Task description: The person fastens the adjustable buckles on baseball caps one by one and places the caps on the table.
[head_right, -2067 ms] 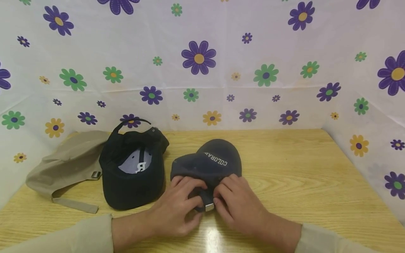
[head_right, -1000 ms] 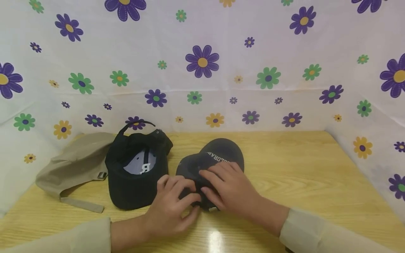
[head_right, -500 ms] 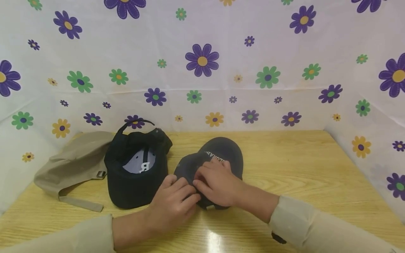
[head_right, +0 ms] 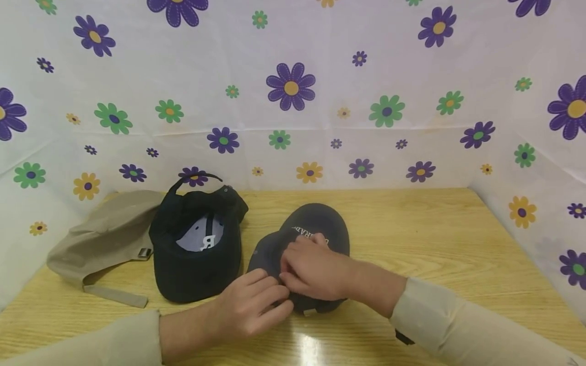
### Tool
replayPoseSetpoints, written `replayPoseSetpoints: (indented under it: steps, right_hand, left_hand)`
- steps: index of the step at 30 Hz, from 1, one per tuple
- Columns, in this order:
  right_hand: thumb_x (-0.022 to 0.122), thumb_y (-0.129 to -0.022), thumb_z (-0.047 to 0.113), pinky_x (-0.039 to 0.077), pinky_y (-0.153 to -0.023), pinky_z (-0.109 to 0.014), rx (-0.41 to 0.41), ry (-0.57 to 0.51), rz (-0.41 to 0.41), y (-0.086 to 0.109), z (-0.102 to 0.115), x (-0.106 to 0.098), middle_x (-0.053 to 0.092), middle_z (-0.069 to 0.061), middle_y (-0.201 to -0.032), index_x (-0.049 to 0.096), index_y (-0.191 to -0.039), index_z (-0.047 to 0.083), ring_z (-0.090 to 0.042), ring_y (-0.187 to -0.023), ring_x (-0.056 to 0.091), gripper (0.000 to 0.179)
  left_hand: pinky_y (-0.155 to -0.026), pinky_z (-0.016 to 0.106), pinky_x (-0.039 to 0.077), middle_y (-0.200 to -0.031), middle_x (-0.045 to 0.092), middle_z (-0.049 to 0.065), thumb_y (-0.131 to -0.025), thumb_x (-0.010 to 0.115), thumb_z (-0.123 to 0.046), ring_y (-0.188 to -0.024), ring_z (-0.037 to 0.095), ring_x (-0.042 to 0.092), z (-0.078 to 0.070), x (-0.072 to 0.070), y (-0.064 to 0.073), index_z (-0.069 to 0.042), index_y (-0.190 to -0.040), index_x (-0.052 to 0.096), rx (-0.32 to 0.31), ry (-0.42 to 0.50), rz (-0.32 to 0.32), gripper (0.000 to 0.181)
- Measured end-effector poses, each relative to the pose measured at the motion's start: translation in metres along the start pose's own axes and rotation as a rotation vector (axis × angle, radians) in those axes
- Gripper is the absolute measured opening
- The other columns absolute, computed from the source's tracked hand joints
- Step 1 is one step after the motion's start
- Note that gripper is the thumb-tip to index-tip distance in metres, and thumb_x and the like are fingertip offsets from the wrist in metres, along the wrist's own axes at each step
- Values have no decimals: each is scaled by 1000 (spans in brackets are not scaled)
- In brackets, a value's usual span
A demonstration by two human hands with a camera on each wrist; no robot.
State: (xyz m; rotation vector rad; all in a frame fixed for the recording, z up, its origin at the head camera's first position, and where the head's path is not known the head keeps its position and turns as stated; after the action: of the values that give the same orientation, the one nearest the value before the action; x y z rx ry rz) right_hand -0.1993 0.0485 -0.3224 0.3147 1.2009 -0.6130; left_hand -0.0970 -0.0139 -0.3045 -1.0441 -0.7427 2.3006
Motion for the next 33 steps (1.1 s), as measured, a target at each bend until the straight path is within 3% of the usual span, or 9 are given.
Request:
replayPoseSetpoints:
  steps: [5,9,18,20,25,28,33]
  right_hand:
    - [51,-96,20,29,-91,-41,-49,-28,-72,2,-3,-14,44,14,-81,51,-86,22,-7,-82,38,10]
    - [53,-93,18,28,-86,-39,-70,15,-150,4,-8,-38,43,12,-82,49,-86,21,-8,-81,37,8]
    - [51,-92,22,27,-84,-38,-123,311,-249,12,-14,-88,46,7,-84,51,-87,16,-14,-85,38,8]
    - [51,-92,22,27,-84,-38,-132,351,-256,13,-13,-92,48,6,-85,52,-87,15,-15,-86,39,9]
    - [54,-92,23,27,-82,-37,-98,356,-242,14,-12,-94,48,6,-84,53,-86,15,-14,-84,39,10]
    - [55,-92,23,26,-81,-37,-63,347,-230,13,-13,-92,46,7,-82,53,-86,16,-13,-82,37,10]
    - [56,-92,23,26,-81,-36,-46,337,-227,13,-12,-89,47,8,-82,53,-86,16,-12,-81,37,10]
  left_hand:
    - [-61,22,35,-79,63,-4,-96,57,-11,-66,9,52,-4,-3,0,-14,-84,67,31,24,-21,16]
    - [-59,22,35,-77,64,-5,-94,58,-9,-64,9,53,-6,-8,-2,-15,-84,67,66,7,-53,15]
    - [-60,23,33,-75,65,-5,-94,52,-2,-63,9,52,-2,-23,-3,-15,-78,66,64,-30,-115,25]
    - [-61,24,34,-76,65,-5,-94,52,-3,-64,10,52,0,-24,-1,-16,-79,67,55,-65,-108,25]
    - [-63,25,37,-82,64,-4,-97,52,-8,-71,12,54,4,-15,-2,-18,-88,69,2,-129,-11,22]
    - [-64,26,37,-85,63,-4,-98,53,-10,-74,13,55,2,-7,-4,-19,-91,69,-7,-121,30,20]
    - [-63,26,35,-76,56,-6,-94,56,-10,-68,12,50,0,-2,-10,-20,-86,66,27,-103,24,16]
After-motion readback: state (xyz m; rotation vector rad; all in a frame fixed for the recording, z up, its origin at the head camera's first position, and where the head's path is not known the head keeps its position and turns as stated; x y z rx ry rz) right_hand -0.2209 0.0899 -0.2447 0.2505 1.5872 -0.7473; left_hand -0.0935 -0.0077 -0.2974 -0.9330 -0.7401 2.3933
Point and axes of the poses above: each hand's wrist, its own y-axis away from the middle knuckle, its own x-axis out of the palm, z = x × y, the point moved 9 cm from there along -y, towards the middle knuckle
